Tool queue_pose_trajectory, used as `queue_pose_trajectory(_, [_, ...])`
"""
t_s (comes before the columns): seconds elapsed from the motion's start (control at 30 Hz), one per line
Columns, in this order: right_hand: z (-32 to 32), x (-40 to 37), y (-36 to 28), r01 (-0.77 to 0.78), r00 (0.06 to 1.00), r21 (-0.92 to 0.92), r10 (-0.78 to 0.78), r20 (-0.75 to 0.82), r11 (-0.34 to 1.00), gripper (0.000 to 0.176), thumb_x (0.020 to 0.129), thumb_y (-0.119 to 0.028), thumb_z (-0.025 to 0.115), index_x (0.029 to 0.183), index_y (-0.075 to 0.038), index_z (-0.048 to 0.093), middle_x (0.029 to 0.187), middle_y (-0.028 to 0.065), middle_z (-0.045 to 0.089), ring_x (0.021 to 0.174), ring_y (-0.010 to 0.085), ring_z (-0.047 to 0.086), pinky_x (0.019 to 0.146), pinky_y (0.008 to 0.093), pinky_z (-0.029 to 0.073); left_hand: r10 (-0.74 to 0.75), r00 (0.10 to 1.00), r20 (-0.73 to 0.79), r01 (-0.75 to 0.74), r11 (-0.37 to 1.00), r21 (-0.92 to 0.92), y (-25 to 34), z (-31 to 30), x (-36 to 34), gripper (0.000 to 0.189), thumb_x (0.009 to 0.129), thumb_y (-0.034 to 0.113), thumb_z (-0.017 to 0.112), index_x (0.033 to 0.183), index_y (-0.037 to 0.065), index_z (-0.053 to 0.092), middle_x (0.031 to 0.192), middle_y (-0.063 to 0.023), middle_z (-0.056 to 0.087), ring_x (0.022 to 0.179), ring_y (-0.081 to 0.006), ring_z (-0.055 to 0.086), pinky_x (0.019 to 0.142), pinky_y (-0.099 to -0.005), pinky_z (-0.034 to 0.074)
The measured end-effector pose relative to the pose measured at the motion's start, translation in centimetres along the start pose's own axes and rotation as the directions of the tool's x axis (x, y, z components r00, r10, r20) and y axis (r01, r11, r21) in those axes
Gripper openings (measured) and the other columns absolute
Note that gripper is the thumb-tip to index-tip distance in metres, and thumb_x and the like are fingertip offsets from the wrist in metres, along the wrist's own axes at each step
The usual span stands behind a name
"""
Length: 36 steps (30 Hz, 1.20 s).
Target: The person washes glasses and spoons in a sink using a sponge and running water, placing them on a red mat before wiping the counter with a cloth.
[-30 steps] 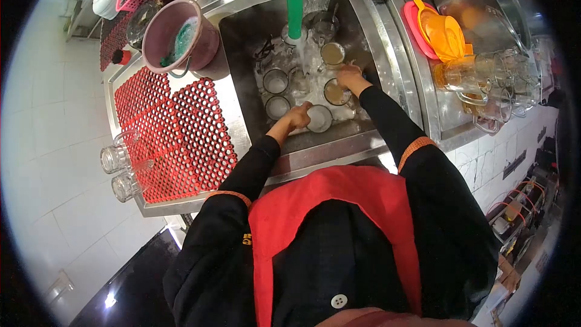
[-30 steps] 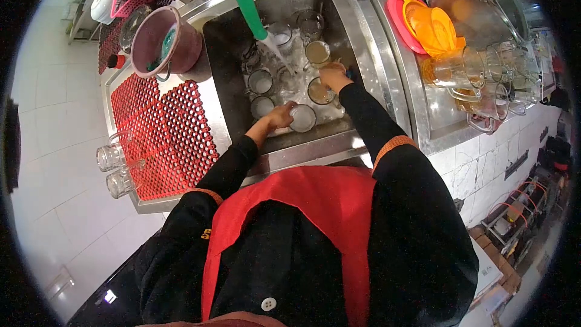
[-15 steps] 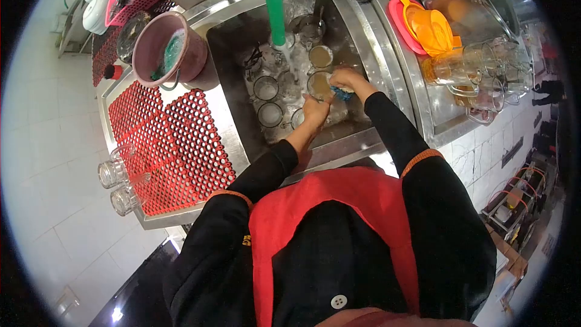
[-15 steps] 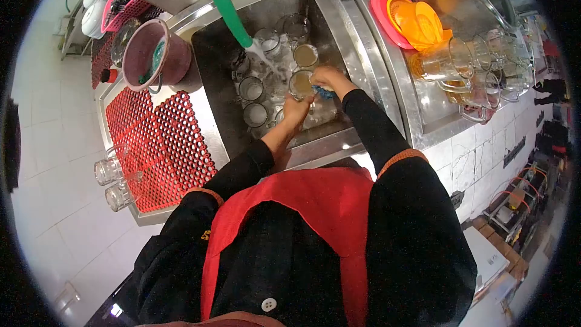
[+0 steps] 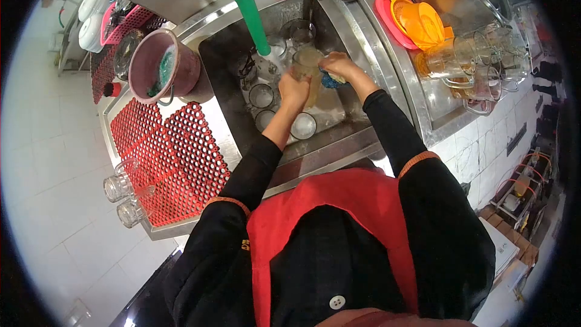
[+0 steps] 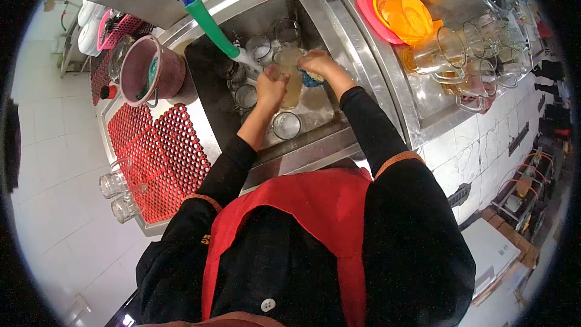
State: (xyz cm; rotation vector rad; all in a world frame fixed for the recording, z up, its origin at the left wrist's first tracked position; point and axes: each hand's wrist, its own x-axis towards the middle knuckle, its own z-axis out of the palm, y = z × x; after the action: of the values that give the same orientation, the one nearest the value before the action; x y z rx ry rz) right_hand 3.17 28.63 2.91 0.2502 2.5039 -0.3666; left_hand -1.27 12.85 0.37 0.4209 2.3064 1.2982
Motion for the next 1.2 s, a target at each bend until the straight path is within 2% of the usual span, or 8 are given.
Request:
queue_pose_trajectory(0.3, [-1.1, -1.6, -1.0, -0.128, 0.878, 0.686, 0.404, -0.258, 0.716, 0.053, 0.085, -0.043, 0.029, 0.100, 0.000, 0.056, 0.111, 0.0201, 0.050, 0.107, 0.0341, 0.044, 0.091, 0.0378, 0.034, 0.186, 0.923, 0.337, -0.377, 0.611, 0.696, 7.9, -2.1, 2.7, 0.026, 0.066, 0.014, 0.057, 0.087, -0.001, 0.059, 0.091, -0.0184, 0.059, 0.084, -0.0341, 0.057, 0.073, -0.0382, 0.046])
queue_pose_trajectory(0.5, [5.8, 4.7, 1.1, 0.218, 0.809, -0.015, -0.189, -0.556, 0.976, 0.013, 0.069, -0.016, 0.050, 0.074, -0.007, 0.057, 0.078, 0.0109, 0.059, 0.076, 0.0246, 0.056, 0.067, 0.0353, 0.044, -0.005, 0.849, 0.528, -0.500, 0.314, 0.807, 6.8, -2.9, 2.6, 0.025, 0.072, 0.015, 0.051, 0.093, 0.005, 0.060, 0.100, -0.0155, 0.058, 0.094, -0.0274, 0.056, 0.076, -0.0341, 0.046])
queue_pose_trajectory(0.57, [8.6, 4.3, -0.9, 0.599, 0.535, 0.512, 0.168, -0.828, 0.616, 0.021, 0.067, -0.014, 0.053, 0.086, -0.009, 0.060, 0.085, 0.0086, 0.059, 0.080, 0.0179, 0.056, 0.069, 0.0298, 0.043, 0.038, 0.880, 0.473, -0.444, 0.419, 0.792, 8.2, -4.9, 1.4, 0.035, 0.071, 0.026, 0.053, 0.099, 0.005, 0.056, 0.104, -0.0167, 0.056, 0.098, -0.0309, 0.053, 0.080, -0.0382, 0.043])
queue_pose_trajectory(0.67, [2.2, -0.5, -7.4, 0.102, 0.924, 0.930, 0.379, 0.043, -0.354, 0.016, 0.073, -0.014, 0.047, 0.079, -0.008, 0.060, 0.081, 0.0049, 0.057, 0.073, 0.0158, 0.052, 0.062, 0.0304, 0.042, 0.303, 0.811, 0.500, -0.579, 0.530, 0.619, 5.6, -8.1, 3.3, 0.030, 0.068, 0.030, 0.056, 0.080, 0.003, 0.061, 0.078, -0.0170, 0.061, 0.072, -0.0294, 0.059, 0.067, -0.0371, 0.045])
queue_pose_trajectory(0.73, [2.9, -1.9, -8.8, 0.382, 0.924, 0.860, 0.145, -0.353, -0.337, 0.023, 0.075, -0.019, 0.046, 0.061, -0.003, 0.054, 0.060, 0.0039, 0.053, 0.056, 0.0140, 0.048, 0.050, 0.0316, 0.039, 0.166, 0.949, 0.267, -0.182, 0.983, 0.034, 5.0, -9.4, 3.0, 0.018, 0.071, 0.016, 0.059, 0.068, -0.002, 0.059, 0.059, -0.0021, 0.055, 0.055, -0.0103, 0.047, 0.048, -0.0270, 0.035])
queue_pose_trajectory(0.83, [2.6, -1.3, -9.1, 0.580, 0.812, 0.455, -0.430, -0.395, 0.676, 0.014, 0.070, -0.014, 0.050, 0.063, -0.002, 0.055, 0.065, 0.0097, 0.059, 0.054, 0.0203, 0.055, 0.049, 0.0323, 0.042, 0.108, 0.873, 0.475, -0.108, 0.994, -0.027, 5.0, -11.3, 2.5, 0.013, 0.071, 0.009, 0.057, 0.073, -0.002, 0.063, 0.056, 0.0013, 0.053, 0.050, -0.0050, 0.045, 0.045, -0.0208, 0.032])
queue_pose_trajectory(1.0, [8.7, 4.0, -9.0, 0.699, 0.381, -0.184, -0.578, -0.722, 0.691, 0.010, 0.067, -0.010, 0.055, 0.077, -0.006, 0.055, 0.080, 0.0098, 0.059, 0.069, 0.0195, 0.056, 0.059, 0.0304, 0.043, 0.274, 0.811, 0.517, -0.366, 0.927, 0.083, 6.3, -8.7, -0.1, 0.017, 0.065, 0.004, 0.057, 0.079, 0.004, 0.066, 0.059, -0.0065, 0.060, 0.052, -0.0084, 0.053, 0.050, -0.0219, 0.041])
queue_pose_trajectory(1.2, [4.5, 0.9, -9.8, 0.417, 0.862, 0.729, -0.019, -0.507, -0.543, 0.030, 0.070, -0.036, 0.060, 0.081, -0.009, 0.055, 0.083, -0.0009, 0.056, 0.076, 0.0109, 0.053, 0.065, 0.0279, 0.045, 0.534, 0.772, 0.345, -0.624, 0.740, 0.250, 6.4, -7.4, -1.8, 0.018, 0.071, 0.002, 0.054, 0.085, 0.002, 0.064, 0.060, -0.0066, 0.060, 0.054, -0.0069, 0.053, 0.051, -0.0224, 0.042])
